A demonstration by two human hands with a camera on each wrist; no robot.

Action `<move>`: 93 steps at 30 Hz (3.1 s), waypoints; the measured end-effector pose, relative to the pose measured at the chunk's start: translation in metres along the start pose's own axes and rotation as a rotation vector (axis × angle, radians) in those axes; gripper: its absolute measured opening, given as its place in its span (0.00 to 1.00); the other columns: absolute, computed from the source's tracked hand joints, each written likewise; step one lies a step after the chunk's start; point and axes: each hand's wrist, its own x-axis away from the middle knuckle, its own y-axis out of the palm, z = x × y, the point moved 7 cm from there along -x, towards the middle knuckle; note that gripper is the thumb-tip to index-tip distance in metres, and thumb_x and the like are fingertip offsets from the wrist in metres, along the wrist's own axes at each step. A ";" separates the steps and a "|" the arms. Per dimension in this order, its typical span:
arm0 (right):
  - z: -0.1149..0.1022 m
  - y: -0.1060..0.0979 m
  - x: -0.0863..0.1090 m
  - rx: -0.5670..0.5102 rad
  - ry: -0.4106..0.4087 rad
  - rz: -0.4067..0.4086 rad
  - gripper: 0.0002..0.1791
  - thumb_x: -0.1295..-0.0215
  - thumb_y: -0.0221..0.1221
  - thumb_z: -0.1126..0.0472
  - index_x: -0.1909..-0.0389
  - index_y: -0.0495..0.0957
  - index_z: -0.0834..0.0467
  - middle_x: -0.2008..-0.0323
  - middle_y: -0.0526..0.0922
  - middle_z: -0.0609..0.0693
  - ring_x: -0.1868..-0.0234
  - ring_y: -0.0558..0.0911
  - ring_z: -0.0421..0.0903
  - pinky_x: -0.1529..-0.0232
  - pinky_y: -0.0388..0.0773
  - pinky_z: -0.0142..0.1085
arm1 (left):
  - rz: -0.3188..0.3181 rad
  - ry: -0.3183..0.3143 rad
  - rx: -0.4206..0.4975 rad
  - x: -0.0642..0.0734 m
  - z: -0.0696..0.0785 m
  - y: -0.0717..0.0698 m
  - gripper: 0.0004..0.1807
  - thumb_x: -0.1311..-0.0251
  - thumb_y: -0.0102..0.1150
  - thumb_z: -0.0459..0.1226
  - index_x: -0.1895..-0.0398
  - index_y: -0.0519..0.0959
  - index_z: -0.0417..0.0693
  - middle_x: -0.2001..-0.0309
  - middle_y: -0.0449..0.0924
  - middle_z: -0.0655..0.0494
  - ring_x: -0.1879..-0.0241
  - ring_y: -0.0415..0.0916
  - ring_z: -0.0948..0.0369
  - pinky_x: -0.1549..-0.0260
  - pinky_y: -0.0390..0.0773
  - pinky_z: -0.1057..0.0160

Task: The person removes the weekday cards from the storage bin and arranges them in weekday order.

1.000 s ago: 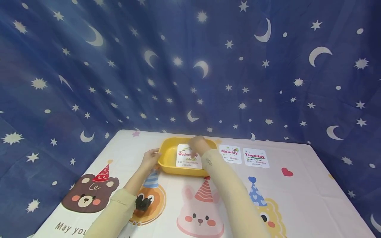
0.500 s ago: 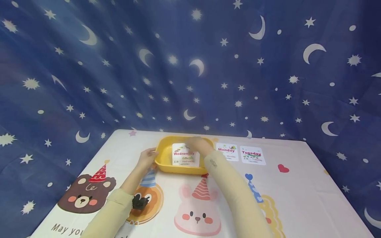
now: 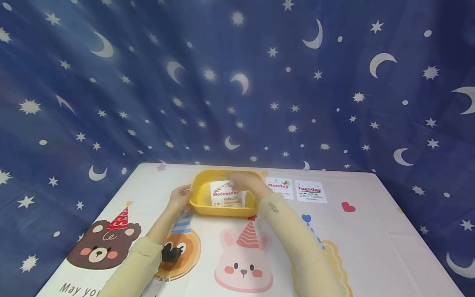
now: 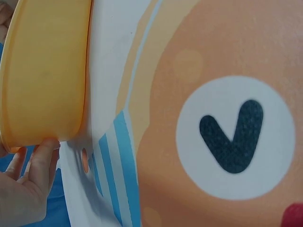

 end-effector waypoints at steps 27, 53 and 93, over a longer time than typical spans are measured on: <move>0.004 -0.019 0.042 -0.288 0.037 0.350 0.24 0.39 0.54 0.69 0.42 0.68 0.71 0.44 0.76 0.64 0.44 0.76 0.58 0.40 0.73 0.49 | 0.000 -0.002 0.005 0.003 0.002 0.001 0.21 0.32 0.48 0.34 0.37 0.67 0.36 0.48 0.73 0.36 0.61 0.76 0.55 0.69 0.80 0.65; 0.000 -0.032 0.113 -0.494 0.004 0.663 0.07 0.42 0.60 0.70 0.61 0.78 0.65 0.63 0.81 0.58 0.68 0.73 0.45 0.69 0.76 0.28 | -0.011 -0.022 -0.008 0.003 0.002 0.001 0.21 0.31 0.46 0.34 0.37 0.66 0.37 0.46 0.72 0.35 0.60 0.76 0.53 0.71 0.79 0.67; 0.040 -0.010 0.242 -0.595 0.086 0.635 0.14 0.42 0.62 0.69 0.55 0.76 0.69 0.57 0.81 0.66 0.68 0.84 0.40 0.68 0.82 0.28 | -0.037 -0.021 0.025 0.002 0.000 0.001 0.22 0.31 0.47 0.35 0.36 0.65 0.37 0.46 0.72 0.36 0.73 0.73 0.62 0.78 0.76 0.69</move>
